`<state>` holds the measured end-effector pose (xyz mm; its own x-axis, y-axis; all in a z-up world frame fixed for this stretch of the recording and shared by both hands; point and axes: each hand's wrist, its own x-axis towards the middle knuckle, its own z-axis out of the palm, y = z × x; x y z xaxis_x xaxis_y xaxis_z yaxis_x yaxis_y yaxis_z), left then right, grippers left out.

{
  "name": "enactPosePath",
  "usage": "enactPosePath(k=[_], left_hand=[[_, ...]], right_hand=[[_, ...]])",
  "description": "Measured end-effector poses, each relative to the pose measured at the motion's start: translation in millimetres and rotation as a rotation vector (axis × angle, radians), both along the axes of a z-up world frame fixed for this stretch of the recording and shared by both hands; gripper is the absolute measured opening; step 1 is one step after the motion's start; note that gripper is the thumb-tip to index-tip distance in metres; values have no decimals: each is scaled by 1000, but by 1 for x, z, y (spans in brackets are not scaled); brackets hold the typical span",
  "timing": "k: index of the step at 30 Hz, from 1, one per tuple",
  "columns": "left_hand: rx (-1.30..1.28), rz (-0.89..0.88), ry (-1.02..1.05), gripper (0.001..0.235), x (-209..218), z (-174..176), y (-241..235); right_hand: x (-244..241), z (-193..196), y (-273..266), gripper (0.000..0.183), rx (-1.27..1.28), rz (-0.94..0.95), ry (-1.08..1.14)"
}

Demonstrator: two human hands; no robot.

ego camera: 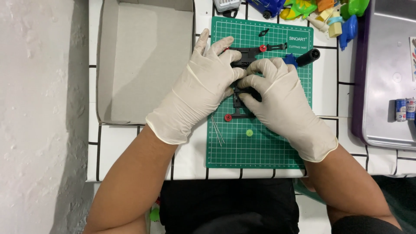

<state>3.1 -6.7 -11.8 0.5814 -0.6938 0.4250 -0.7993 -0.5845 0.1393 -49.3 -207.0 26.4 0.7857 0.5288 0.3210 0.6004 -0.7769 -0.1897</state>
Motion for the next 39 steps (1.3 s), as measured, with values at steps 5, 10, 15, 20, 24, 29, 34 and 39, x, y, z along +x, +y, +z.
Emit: enactPosePath(k=[5,10,15,20,24,29,34,39], left_hand=[[7,10,16,26,-1,2,0],[-21,-1,32,25,-2,6,1],[-21,5,49,42,-2,9,1],[-45,-1,42,40,-2,6,2],[-60,-16,51,41,-5,12,4],[-66,-19,58,36,-5,12,4],[-68,-21,71,38,-5,13,4],[-50,-24,62,45,-3,9,5]], right_hand=[[-1,-6,2,14,-5,-49,32],[-2,-10,6,11,57,-109,98],[-3,-8,10,15,87,-134,106],[-9,10,-3,26,123,-40,87],[-11,11,-10,28,66,10,62],[-12,4,-7,26,8,46,5],[-10,11,-8,26,29,32,25],[-7,27,-14,28,266,-25,24]])
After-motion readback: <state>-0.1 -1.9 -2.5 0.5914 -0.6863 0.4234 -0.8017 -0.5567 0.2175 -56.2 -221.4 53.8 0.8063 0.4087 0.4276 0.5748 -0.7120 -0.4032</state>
